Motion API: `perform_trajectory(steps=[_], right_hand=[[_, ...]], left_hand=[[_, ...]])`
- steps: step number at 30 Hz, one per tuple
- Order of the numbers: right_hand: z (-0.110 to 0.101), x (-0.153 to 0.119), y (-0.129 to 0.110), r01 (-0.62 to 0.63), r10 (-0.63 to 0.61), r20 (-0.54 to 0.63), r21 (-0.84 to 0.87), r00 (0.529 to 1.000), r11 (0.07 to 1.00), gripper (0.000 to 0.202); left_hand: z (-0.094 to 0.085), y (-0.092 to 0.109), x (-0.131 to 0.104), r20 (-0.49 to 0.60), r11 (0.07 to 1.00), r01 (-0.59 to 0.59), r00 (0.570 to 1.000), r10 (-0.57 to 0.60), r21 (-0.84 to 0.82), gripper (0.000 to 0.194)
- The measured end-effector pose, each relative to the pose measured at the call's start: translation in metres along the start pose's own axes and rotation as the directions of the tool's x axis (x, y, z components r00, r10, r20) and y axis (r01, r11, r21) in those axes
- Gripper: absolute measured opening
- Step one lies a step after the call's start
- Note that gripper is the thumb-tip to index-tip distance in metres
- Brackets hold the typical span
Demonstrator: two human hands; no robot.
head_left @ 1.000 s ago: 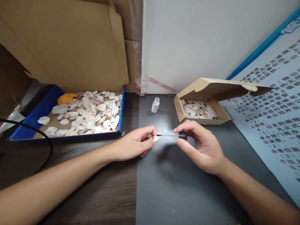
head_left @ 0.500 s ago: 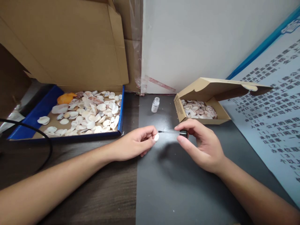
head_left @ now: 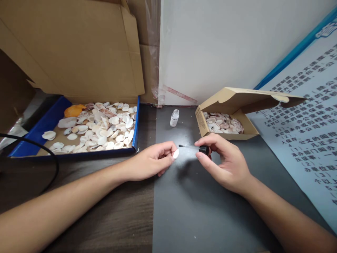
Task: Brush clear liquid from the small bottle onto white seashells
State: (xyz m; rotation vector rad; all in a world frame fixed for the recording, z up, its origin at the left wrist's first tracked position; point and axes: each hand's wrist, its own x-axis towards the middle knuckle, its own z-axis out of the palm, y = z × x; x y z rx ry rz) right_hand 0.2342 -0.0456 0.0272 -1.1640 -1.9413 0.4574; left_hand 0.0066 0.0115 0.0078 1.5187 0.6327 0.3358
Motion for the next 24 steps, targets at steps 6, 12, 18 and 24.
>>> perform_trajectory(steps=[6,12,18,24], right_hand=[[0.0001,-0.0003,0.0002,0.038,-0.039,0.042,0.029,0.998,0.999,0.014],[0.0002,-0.0002,-0.0002,0.029,-0.031,0.042,0.052,0.999,0.998,0.013],[0.0007,-0.0005,0.0004,0.012,-0.012,-0.001,0.026,1.000,1.000,0.014],[0.0007,-0.0008,0.0003,0.044,-0.047,0.062,0.051,0.997,0.998,0.014]], left_hand=[[-0.0006,-0.0001,-0.0002,0.003,1.000,-0.002,1.000,0.002,-0.003,0.018],[-0.0003,0.0008,-0.0003,0.003,1.000,0.002,1.000,-0.002,-0.006,0.016],[-0.0003,-0.0007,0.0002,-0.003,1.000,-0.002,1.000,0.002,0.012,0.018],[-0.0006,-0.0003,-0.0002,0.004,1.000,-0.003,1.000,0.003,0.001,0.016]])
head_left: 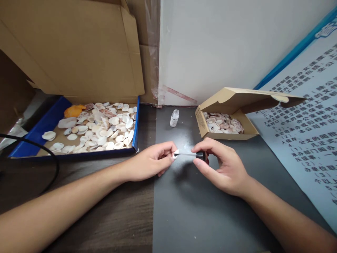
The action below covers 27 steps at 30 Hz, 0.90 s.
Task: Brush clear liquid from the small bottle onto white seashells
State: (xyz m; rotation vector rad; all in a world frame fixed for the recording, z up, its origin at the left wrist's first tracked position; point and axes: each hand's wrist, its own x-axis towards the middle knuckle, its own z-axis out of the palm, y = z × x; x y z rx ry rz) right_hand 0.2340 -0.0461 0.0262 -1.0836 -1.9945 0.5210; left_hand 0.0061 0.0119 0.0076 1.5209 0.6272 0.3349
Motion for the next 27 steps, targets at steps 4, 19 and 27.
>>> perform_trajectory(steps=[4,19,27], right_hand=[[-0.0002,-0.0001,0.0000,-0.040,0.039,-0.082,-0.013,0.996,0.999,0.015],[-0.0012,0.0011,-0.0013,-0.010,0.009,0.016,0.011,1.000,1.000,0.012],[-0.0007,0.0007,-0.0015,-0.024,0.024,-0.008,0.020,1.000,1.000,0.013]], left_hand=[[-0.0005,-0.0004,0.0001,0.004,1.000,-0.012,1.000,0.012,0.007,0.018],[0.0004,0.0023,-0.0009,0.002,1.000,0.011,1.000,-0.011,-0.003,0.016],[0.0002,0.0021,-0.0004,0.002,1.000,0.009,1.000,-0.009,0.008,0.019]])
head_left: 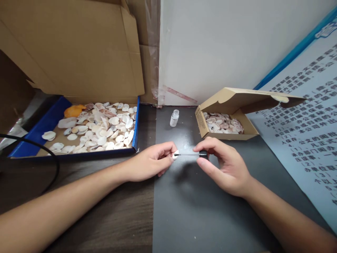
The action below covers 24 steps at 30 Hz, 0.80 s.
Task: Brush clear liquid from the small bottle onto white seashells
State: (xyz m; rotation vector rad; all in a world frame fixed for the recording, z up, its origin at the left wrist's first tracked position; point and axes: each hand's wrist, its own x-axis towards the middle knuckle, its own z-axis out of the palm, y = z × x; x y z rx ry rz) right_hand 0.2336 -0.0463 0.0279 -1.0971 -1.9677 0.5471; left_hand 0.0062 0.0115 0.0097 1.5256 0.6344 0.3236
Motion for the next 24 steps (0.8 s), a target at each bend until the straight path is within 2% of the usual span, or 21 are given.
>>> perform_trajectory(steps=[2,6,11,15,20,24], right_hand=[[0.0006,0.0004,0.0000,0.003,-0.003,0.007,-0.021,1.000,1.000,0.013],[0.0004,0.0008,0.0002,-0.023,0.019,-0.064,-0.052,0.998,0.998,0.013],[0.0003,0.0004,0.0000,0.011,-0.011,0.003,-0.016,1.000,1.000,0.015],[0.0003,0.0005,0.0005,-0.006,0.004,-0.041,-0.039,0.999,0.999,0.015],[0.0006,0.0001,0.0011,0.012,-0.012,0.009,-0.019,1.000,1.000,0.015],[0.0009,-0.0001,0.0010,-0.009,0.006,-0.054,-0.054,0.999,0.999,0.014]], left_hand=[[0.0001,0.0005,0.0003,-0.003,1.000,0.003,1.000,-0.003,0.002,0.019],[0.0004,0.0007,0.0002,-0.001,1.000,-0.010,1.000,0.010,0.003,0.019],[0.0000,0.0000,0.0004,0.002,1.000,0.001,1.000,-0.001,-0.005,0.019],[0.0000,-0.0005,0.0004,-0.005,1.000,0.002,1.000,-0.002,-0.005,0.018],[0.0000,-0.0004,-0.0002,-0.002,1.000,0.002,1.000,-0.002,-0.012,0.017],[-0.0003,0.0003,-0.0001,-0.009,1.000,0.002,1.000,-0.002,-0.008,0.017]])
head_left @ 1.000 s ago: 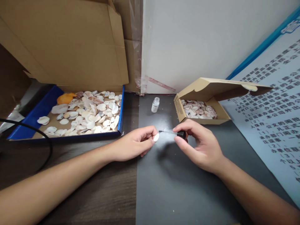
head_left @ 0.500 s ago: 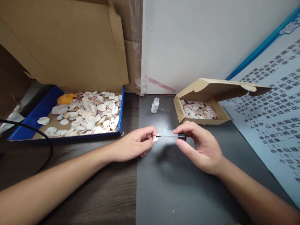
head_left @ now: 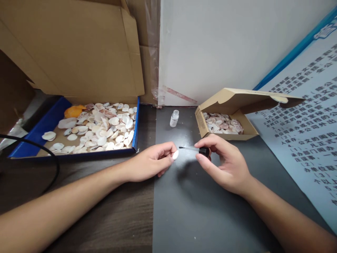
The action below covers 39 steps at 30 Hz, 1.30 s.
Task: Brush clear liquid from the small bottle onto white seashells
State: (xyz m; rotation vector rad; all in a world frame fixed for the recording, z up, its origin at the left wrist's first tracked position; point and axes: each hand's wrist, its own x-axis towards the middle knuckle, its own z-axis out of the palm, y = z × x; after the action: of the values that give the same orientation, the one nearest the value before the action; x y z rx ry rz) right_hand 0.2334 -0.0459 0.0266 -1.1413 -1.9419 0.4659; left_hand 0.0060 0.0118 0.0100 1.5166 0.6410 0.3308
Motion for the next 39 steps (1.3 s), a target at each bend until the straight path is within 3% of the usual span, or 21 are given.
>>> perform_trajectory(steps=[6,11,15,20,25,30,35,39], right_hand=[[-0.0001,0.0004,-0.0008,0.022,-0.025,0.060,0.044,0.998,0.999,0.015],[-0.0001,0.0008,0.0002,-0.001,0.001,-0.002,0.007,1.000,1.000,0.015],[0.0000,0.0004,0.0006,0.029,-0.032,0.061,0.059,0.998,0.998,0.015],[-0.0006,0.0001,0.0005,-0.004,0.004,-0.014,0.003,1.000,1.000,0.014],[-0.0004,-0.0001,-0.0003,0.016,-0.019,0.060,0.052,0.998,0.999,0.015],[-0.0010,0.0003,-0.0004,-0.014,0.014,-0.024,0.010,1.000,1.000,0.014],[-0.0009,-0.0002,-0.0002,0.028,-0.032,0.072,0.055,0.997,0.998,0.016],[-0.0007,0.0000,0.0002,-0.013,0.013,-0.009,0.013,1.000,1.000,0.015]], left_hand=[[-0.0002,0.0003,0.0002,0.005,1.000,0.008,1.000,-0.008,-0.003,0.018],[-0.0001,0.0008,0.0003,0.002,1.000,0.002,1.000,-0.002,0.001,0.017],[-0.0003,0.0006,0.0003,0.003,1.000,0.002,1.000,-0.002,-0.002,0.018],[0.0002,-0.0004,0.0004,-0.002,1.000,0.004,1.000,-0.004,0.012,0.019],[0.0005,-0.0010,0.0002,-0.002,1.000,0.013,1.000,-0.013,0.005,0.022],[0.0002,-0.0005,0.0004,-0.003,1.000,0.010,1.000,-0.010,0.016,0.021],[0.0000,-0.0008,0.0005,0.002,1.000,0.009,1.000,-0.009,-0.007,0.017],[0.0005,-0.0006,0.0001,-0.002,1.000,0.015,1.000,-0.015,0.006,0.018]])
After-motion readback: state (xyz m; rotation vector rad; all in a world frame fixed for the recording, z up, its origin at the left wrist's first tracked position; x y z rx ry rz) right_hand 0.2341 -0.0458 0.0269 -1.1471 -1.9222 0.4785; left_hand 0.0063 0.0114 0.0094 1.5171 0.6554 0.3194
